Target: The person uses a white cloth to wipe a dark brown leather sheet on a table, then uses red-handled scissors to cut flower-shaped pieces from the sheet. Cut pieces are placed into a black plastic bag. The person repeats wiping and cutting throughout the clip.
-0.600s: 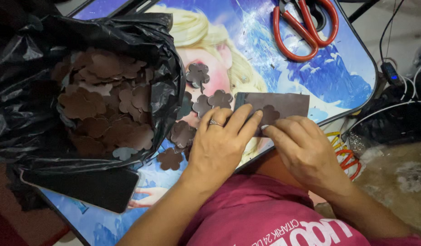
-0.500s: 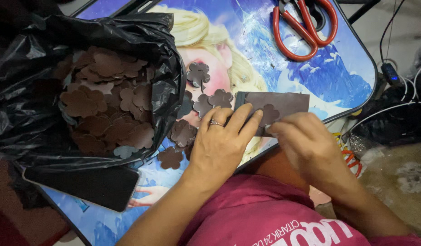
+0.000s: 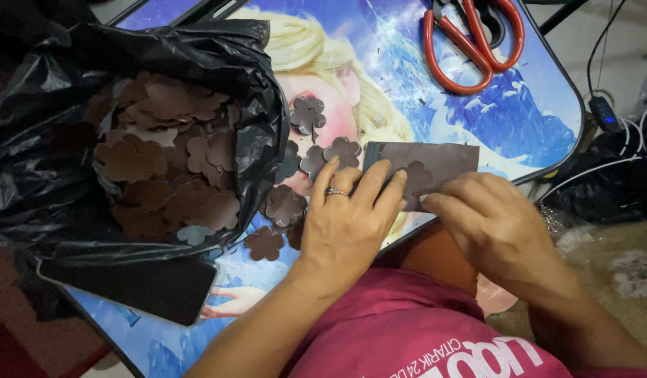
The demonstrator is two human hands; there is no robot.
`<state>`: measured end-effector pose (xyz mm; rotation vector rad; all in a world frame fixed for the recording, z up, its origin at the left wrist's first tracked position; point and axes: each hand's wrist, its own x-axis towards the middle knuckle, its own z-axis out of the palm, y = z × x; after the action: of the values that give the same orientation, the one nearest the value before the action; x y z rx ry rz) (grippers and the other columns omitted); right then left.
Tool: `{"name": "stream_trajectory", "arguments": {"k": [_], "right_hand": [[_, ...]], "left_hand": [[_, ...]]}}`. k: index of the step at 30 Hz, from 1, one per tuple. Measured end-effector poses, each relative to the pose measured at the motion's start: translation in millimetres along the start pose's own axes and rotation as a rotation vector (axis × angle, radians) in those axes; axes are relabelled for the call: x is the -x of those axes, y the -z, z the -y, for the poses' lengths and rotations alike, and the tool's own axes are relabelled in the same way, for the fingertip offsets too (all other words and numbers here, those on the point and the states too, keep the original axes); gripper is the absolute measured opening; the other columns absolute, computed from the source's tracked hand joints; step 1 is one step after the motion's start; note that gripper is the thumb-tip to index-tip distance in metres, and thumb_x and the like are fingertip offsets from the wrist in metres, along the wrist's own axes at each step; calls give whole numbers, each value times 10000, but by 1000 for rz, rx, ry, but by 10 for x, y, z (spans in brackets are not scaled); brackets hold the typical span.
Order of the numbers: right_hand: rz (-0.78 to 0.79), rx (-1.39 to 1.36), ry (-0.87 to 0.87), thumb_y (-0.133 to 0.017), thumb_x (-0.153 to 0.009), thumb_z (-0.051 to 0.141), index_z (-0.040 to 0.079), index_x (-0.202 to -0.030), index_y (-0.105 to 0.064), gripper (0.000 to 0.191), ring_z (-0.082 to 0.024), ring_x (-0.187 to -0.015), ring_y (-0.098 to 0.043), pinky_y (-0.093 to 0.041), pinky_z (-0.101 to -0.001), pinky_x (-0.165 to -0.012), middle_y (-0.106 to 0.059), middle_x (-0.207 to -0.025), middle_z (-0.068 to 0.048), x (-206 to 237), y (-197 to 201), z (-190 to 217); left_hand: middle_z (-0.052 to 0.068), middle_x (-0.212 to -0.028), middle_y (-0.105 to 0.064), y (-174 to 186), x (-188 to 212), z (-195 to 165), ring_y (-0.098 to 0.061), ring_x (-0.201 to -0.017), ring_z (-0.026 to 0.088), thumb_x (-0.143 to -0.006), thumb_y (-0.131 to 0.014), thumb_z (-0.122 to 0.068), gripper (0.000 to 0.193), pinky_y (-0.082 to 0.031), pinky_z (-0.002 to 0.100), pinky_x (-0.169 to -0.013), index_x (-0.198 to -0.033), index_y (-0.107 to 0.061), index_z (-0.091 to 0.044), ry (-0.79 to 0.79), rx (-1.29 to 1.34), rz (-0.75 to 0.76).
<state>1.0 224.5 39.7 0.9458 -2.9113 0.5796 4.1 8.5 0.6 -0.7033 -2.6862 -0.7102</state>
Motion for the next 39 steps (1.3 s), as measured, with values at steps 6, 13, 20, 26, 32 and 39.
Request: {"name": "stream_trajectory", "arguments": {"k": [6, 13, 20, 26, 32, 39], "right_hand": [[-191, -78, -31, -766, -801, 20, 30, -1029, -711, 235, -294, -957, -635, -502, -413, -841, -657, -995, -102, -61, -210, 55], [-80, 65, -102, -759, -777, 11, 73, -1028, -738, 260, -286, -917, -634, -489, -424, -821, -683, -979, -64, 21, -49, 0], [-158, -11, -59, -763, -780, 10, 62, -1044, -716, 273, -302, -952, -633, -494, -422, -850, -667, -1006, -93, -37, -139, 57], [-183, -10, -178, -745, -835, -29, 70, -1040, -738, 228, -295, -962, -627, -492, -411, -873, -683, -1006, -86, 74, -158, -113], [-272, -119, -310, -762, -950, 15, 82, -1048, -737, 122, -247, -951, -608, -463, -350, -853, -689, -1019, -69, 180, -302, -272], [-365, -70, -245, -800, -1033, 30, 79, -1063, -730, 91, -240, -933, -583, -451, -329, -878, -686, -1029, -68, 189, -456, -340]], "left_hand": [[-14, -1145, -639, -80, -80, 7, -604, -1021, 221, -905, -774, -238, 216, -421, 486, -1154, -1112, -731, -192, 53, 25, -67], [-21, -1143, -640, -88, -79, -4, -594, -1013, 207, -893, -802, -259, 231, -415, 486, -1141, -1103, -728, -196, 73, 40, -85], [-19, -1140, -620, -61, -77, -18, -575, -1021, 203, -894, -801, -266, 427, -403, 471, -1142, -1298, -711, -161, 122, 62, -43], [-32, -1121, -625, -79, -83, 2, -583, -1033, 199, -894, -796, -260, 363, -379, 478, -1147, -1239, -715, -180, 126, 115, -48], [-32, -1074, -665, -77, -135, 2, -612, -1064, 198, -836, -797, -229, 211, -342, 503, -1182, -1024, -713, -182, 162, 254, -76], [-51, -850, -725, 582, -190, 85, -689, -888, 158, -873, -774, -189, 107, -281, 545, -1251, -974, -737, -197, 196, 207, -174]]}}
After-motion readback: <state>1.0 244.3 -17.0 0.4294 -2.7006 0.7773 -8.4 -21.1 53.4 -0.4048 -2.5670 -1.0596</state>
